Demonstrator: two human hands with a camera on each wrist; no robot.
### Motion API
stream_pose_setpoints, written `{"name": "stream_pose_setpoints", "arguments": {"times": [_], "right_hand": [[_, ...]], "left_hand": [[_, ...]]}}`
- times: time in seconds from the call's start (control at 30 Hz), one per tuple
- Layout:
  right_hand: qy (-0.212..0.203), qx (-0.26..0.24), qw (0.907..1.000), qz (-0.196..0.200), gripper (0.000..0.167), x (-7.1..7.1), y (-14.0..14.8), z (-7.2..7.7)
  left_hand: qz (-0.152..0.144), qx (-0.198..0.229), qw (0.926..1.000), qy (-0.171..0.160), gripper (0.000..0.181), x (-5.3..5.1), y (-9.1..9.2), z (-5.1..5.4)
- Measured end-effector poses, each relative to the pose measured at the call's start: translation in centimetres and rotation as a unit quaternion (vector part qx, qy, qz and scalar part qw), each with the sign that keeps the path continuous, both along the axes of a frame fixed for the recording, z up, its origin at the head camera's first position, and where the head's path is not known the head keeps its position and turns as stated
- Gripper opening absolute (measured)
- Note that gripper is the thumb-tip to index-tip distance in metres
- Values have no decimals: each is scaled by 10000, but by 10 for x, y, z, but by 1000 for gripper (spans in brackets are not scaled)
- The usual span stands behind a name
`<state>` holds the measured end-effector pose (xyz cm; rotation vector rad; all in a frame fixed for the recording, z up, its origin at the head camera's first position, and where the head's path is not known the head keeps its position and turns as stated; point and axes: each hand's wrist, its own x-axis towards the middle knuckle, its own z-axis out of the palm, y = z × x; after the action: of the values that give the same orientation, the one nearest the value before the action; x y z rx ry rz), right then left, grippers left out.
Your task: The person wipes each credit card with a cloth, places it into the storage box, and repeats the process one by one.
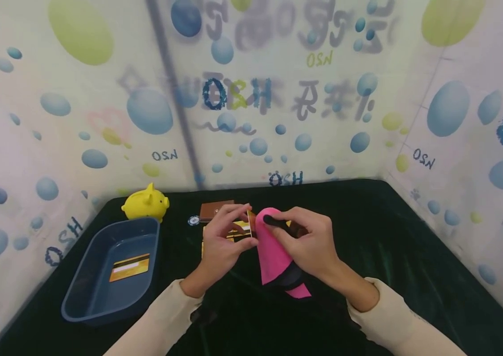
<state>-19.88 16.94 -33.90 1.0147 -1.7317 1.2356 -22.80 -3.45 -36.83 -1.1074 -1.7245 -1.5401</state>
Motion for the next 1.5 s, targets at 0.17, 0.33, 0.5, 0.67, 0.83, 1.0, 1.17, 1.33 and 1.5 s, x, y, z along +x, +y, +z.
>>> {"name": "stream_pose_setpoints", "arguments": {"times": [0.17,0.33,0.5,0.67,0.83,1.0,1.17,1.33,1.5], "right_hand": [[159,-14,9994,317,27,3,-3,2],[153,42,9987,493,27,3,-5,3],[233,135,9973,689,26,1,-8,0],[250,118,9970,720,26,0,-10,0],[136,98,9979,633,25,2,-11,-2],[92,66,9976,688,25,2,-10,-4],[132,16,9970,757,25,2,-11,-4],[82,-65,9969,785,25,3,-12,-3],[78,-91,9972,742,25,3,-13,-3]], "left_hand": [[-140,45,9999,-49,68,0,1,-1],[-264,70,9996,25,67,0,2,-1],[-215,52,9997,130,68,1,3,-1],[-119,52,9996,232,68,3,3,0],[-367,56,9991,223,70,4,4,-1],[-484,54,9981,385,69,6,5,-1],[-78,100,9971,749,67,8,7,0],[433,84,9916,1219,67,10,9,0],[632,198,9853,1572,66,11,11,0]]}}
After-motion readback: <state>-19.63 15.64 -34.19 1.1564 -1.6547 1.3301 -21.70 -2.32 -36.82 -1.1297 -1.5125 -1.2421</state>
